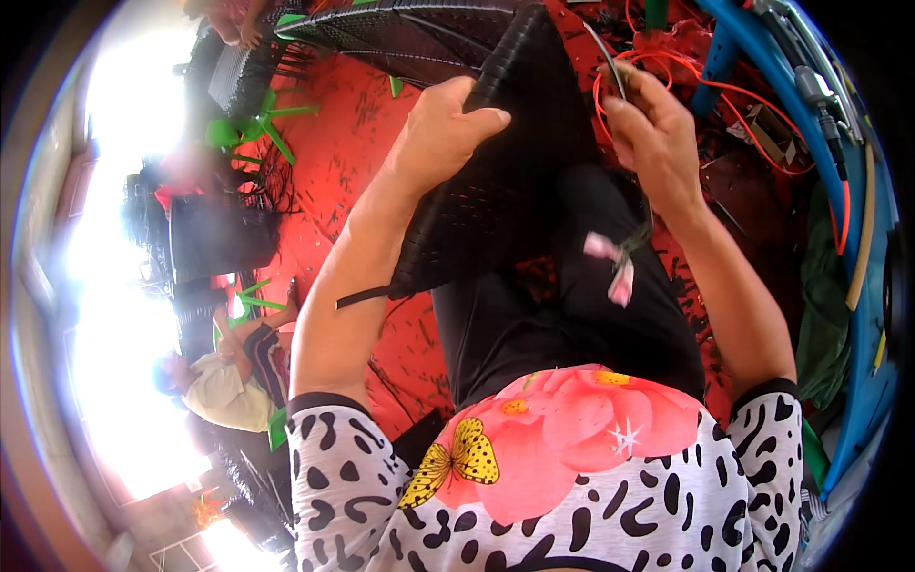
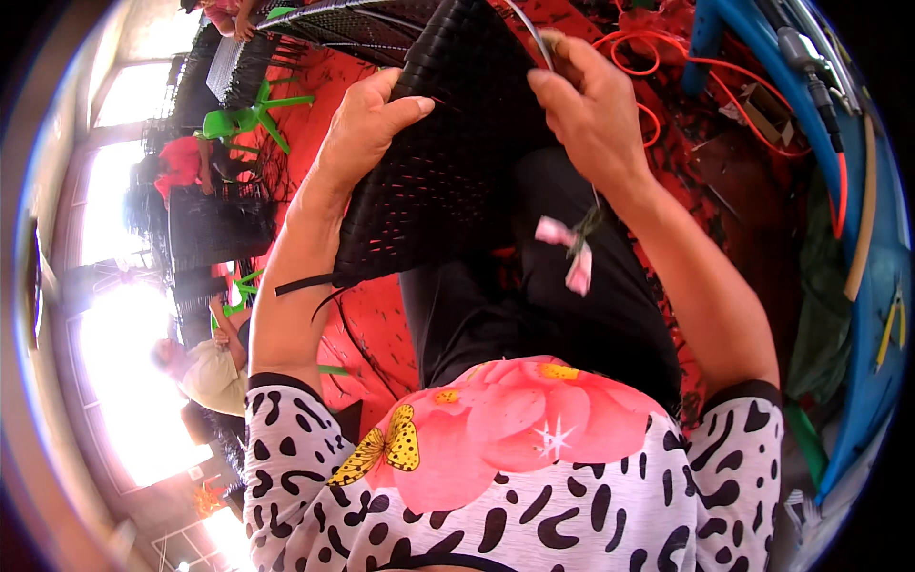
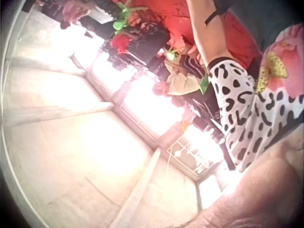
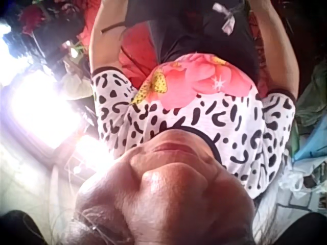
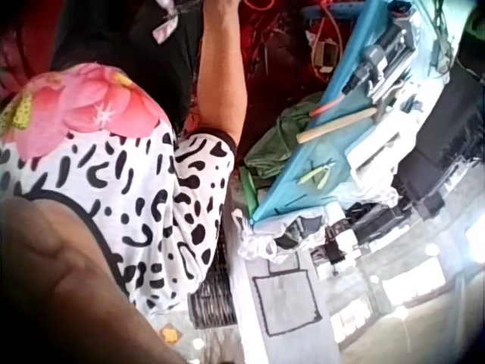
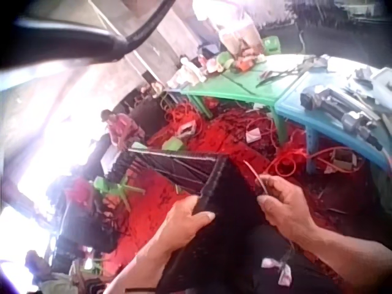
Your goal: The person attaches a black strip to the corner and edges of a wicker furniture piece, using a pneumatic stapler to secure it and pliers to adjust the fit. They then use a knife to trim the excess material.
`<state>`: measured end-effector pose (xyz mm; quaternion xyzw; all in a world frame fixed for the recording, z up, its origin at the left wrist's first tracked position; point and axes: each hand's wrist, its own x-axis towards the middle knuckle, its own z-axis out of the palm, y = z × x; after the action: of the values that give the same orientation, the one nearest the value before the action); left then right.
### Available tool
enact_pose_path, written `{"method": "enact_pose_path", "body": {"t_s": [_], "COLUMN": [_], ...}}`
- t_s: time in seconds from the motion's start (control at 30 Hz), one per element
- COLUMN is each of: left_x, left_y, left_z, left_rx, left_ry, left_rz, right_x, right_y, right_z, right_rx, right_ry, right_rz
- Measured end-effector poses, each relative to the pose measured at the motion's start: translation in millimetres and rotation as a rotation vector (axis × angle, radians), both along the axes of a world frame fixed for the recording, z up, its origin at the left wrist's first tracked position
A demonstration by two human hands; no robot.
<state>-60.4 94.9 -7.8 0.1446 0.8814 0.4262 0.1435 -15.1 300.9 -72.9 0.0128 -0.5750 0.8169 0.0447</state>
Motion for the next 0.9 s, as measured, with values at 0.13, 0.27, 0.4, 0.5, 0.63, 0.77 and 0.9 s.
{"method": "enact_pose_path", "body": {"t_s": [0.13, 0.27, 0.4, 0.5, 0.63, 0.77, 0.9], "left_x": [-3.0, -19.4, -28.9, -19.6, -12.4, -4.1, 12.5], "left_y": [17.5, 20.8, 20.6, 10.3, 0.4, -5.5, 3.5], "left_z": [19.5, 24.6, 13.7, 5.2, 0.4, -10.3, 1.4], "left_rx": [-0.181, -0.304, -0.294, -0.248, -0.402, -0.452, -0.274], "left_ry": [0.099, 0.102, 0.147, 0.215, 0.726, 0.841, 0.321], "left_rz": [-0.015, -0.053, -0.135, -0.165, -0.478, -0.414, -0.133], "right_x": [-49.2, -110.9, -132.6, -134.3, -156.5, -140.0, -130.4], "right_y": [-6.3, -21.0, -33.4, -47.1, -50.2, -57.6, -57.4], "right_z": [35.6, 60.0, 77.7, 88.3, 77.4, 83.8, 85.8], "right_rx": [0.431, 0.839, 1.255, 1.487, 1.877, 1.597, 1.458], "right_ry": [0.363, 0.623, 0.555, 0.245, 0.561, 0.31, 0.236], "right_rz": [-0.279, -0.408, -0.244, 0.076, 0.274, 0.174, 0.184]}}
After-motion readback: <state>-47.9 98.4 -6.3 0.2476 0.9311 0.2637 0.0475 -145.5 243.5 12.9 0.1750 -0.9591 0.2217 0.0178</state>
